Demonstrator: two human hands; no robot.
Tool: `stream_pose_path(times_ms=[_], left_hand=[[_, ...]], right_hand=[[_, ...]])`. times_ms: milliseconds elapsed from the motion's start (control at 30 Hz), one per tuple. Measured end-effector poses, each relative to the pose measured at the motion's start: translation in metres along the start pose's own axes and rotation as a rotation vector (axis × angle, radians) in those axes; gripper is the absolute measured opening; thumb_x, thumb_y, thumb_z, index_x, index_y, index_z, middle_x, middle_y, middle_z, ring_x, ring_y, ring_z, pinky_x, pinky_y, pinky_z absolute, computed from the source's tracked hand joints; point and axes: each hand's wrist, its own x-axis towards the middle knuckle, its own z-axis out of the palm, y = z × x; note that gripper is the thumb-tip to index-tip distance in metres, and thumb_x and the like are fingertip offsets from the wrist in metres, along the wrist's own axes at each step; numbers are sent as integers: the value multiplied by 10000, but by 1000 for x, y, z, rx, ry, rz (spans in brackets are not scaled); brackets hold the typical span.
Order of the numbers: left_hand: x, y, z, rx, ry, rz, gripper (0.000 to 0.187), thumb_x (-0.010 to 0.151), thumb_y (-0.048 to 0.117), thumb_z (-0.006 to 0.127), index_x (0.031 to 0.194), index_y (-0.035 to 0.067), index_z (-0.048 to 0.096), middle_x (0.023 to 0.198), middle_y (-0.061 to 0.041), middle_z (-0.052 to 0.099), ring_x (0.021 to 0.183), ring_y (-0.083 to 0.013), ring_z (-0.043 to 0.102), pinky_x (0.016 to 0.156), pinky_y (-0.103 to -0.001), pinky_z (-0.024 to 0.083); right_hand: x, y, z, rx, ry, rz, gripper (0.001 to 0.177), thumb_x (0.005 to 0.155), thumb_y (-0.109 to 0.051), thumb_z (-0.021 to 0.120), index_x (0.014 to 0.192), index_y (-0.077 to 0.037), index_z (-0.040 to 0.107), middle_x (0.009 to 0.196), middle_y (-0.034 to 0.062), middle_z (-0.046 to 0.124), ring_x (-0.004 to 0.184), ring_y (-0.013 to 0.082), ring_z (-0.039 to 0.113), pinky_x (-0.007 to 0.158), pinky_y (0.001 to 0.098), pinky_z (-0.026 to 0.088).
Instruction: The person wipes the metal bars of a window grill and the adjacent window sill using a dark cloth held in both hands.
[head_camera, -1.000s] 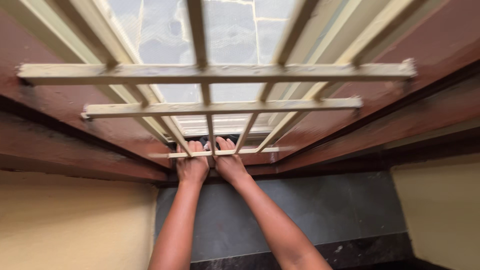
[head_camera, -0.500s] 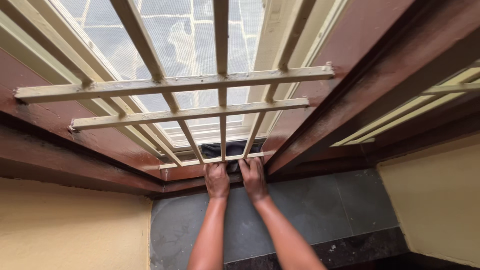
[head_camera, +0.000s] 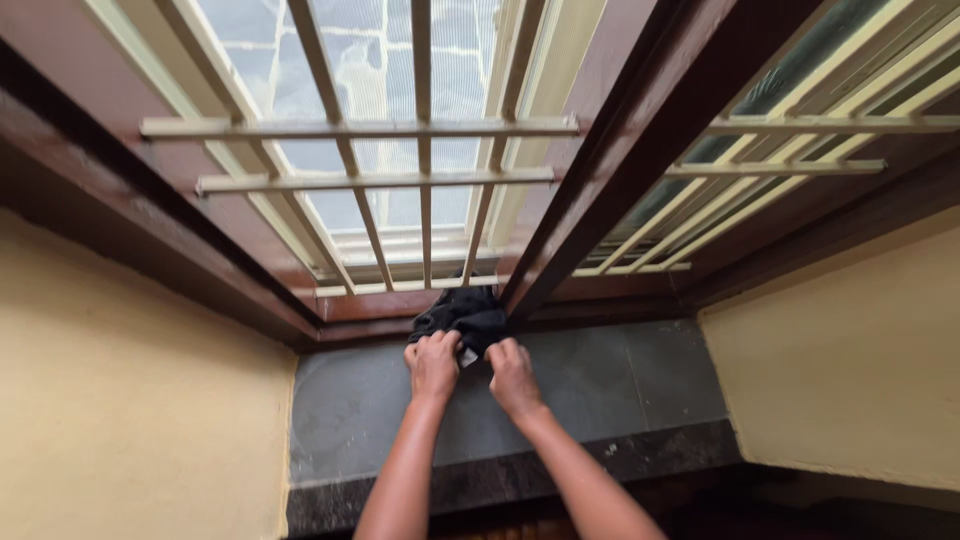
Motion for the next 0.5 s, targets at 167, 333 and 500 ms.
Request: stream_pose_path(times_ms=[167, 333, 500], left_hand=[[-54, 9, -20, 155, -218, 87, 110, 907, 161, 599, 906, 204, 700, 884, -2, 683, 933, -236, 628, 928, -449, 383], [-104, 11, -47, 18, -146, 74, 115, 909, 163, 623, 1002, 175, 690, 867, -64, 696, 899, -286, 654, 908, -470, 395], [-67, -13, -48, -277, -216, -154, 208, 942, 206, 620, 1144, 168, 646, 989, -172, 740, 959, -427, 699, 793, -535, 496]], right_hand=[[-18, 1, -45, 136, -150, 88, 104, 843, -5, 572, 872, -65, 651, 918, 142, 634, 907, 363, 639, 843, 478, 504], [-34, -18, -43, 183, -374, 216, 112, 895, -66, 552, 875, -71, 662, 909, 167, 660, 892, 382, 651, 816, 476, 531], [-3, -32, -46, 207, -201, 96, 128, 881, -21, 556, 929, -59, 669, 967, 196, 655, 953, 406, 655, 866, 463, 545]])
